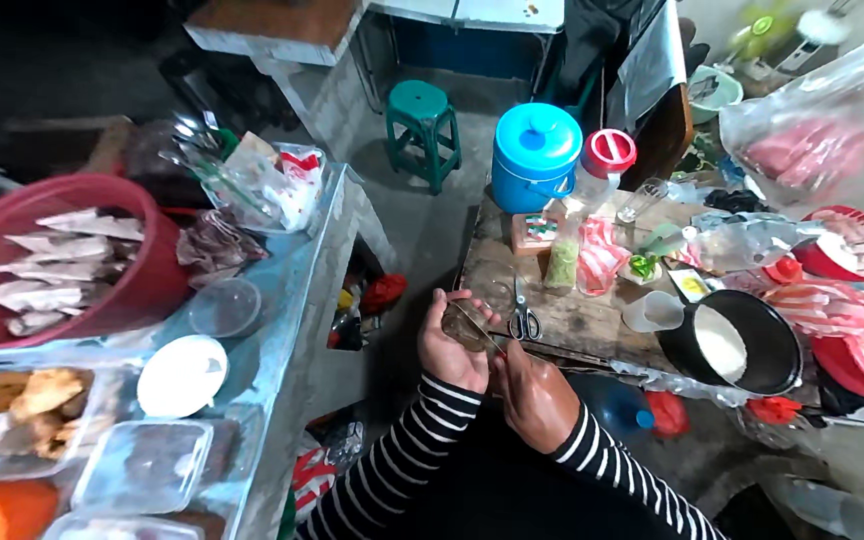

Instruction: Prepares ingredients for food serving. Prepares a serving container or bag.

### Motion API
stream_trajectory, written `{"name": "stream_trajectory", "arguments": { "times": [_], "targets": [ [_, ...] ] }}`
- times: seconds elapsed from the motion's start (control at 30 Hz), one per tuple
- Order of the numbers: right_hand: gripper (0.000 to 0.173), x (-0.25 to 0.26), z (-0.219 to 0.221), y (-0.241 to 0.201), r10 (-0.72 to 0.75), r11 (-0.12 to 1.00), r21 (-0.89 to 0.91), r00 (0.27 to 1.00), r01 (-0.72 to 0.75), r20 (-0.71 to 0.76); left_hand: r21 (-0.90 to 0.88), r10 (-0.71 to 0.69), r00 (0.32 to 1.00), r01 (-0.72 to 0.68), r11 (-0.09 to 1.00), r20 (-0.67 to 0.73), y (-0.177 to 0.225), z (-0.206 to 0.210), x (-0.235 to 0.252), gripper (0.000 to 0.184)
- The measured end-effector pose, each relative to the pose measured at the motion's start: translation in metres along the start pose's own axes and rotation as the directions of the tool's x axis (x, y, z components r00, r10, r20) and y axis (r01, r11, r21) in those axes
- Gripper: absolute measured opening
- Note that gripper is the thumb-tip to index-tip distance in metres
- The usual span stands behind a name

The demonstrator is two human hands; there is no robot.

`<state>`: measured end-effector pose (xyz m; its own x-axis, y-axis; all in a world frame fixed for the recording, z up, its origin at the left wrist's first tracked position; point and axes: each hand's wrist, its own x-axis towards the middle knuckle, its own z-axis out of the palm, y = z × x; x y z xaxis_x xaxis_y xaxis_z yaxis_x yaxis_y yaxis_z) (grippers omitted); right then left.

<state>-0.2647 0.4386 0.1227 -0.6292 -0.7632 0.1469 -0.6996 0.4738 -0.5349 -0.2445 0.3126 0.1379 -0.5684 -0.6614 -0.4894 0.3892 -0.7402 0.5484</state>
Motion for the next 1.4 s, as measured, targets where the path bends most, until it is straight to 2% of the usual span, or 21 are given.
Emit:
{"name": "stream_trajectory", "arguments": {
  "times": [0.17,0.33,0.47,0.6,0.67,0.8,1.0,1.1,1.2,1.4],
  "targets": [
    [0.032,-0.001,-0.001,-0.004,0.014,1.0,-0.008,0.999,-0.014,-0.039,0.002,-0.059,0.998,0.059,0.998,0.031,-0.002,0.005,-0.012,0.05],
    [0.032,-0.004,0.0,0.001,0.013,0.999,-0.036,0.999,-0.015,-0.051,-0.099,-0.074,0.997,0.07,0.993,-0.03,0.004,0.017,-0.009,0.045],
    [0.035,-0.001,-0.002,-0.001,0.034,0.997,-0.058,0.993,-0.041,-0.115,-0.037,-0.062,0.992,0.067,0.997,0.108,-0.005,0.011,-0.012,0.045],
    [0.034,-0.006,0.002,0.009,0.021,1.0,-0.019,0.998,-0.022,-0.054,-0.055,-0.089,0.995,0.092,0.994,0.056,-0.002,0.014,-0.007,0.045],
    [0.032,-0.008,0.001,0.011,0.014,0.999,-0.038,0.999,-0.016,-0.052,-0.086,-0.075,0.994,0.081,0.993,0.078,-0.002,0.013,-0.006,0.049],
    [0.034,-0.008,-0.003,0.003,0.037,0.996,-0.08,0.996,-0.044,-0.082,-0.002,-0.059,0.982,0.061,0.998,0.178,-0.011,0.005,-0.01,0.053],
    [0.031,-0.016,-0.005,0.009,0.066,0.995,-0.076,0.997,-0.069,-0.049,-0.061,0.111,0.952,-0.097,0.993,0.285,-0.017,-0.001,-0.001,0.062],
    [0.031,-0.017,-0.006,0.009,0.047,0.992,-0.113,0.995,-0.057,-0.093,-0.009,0.114,0.929,-0.118,0.993,0.353,-0.027,-0.005,-0.006,0.06],
    [0.034,-0.019,-0.005,0.01,0.07,0.992,-0.1,0.994,-0.078,-0.08,0.046,0.088,0.931,-0.112,0.993,0.354,-0.034,-0.01,-0.007,0.061],
    [0.034,-0.023,-0.003,0.014,0.065,0.991,-0.107,0.994,-0.075,-0.093,0.016,0.096,0.941,-0.107,0.994,0.323,-0.033,-0.007,-0.005,0.06]
  ]
}}
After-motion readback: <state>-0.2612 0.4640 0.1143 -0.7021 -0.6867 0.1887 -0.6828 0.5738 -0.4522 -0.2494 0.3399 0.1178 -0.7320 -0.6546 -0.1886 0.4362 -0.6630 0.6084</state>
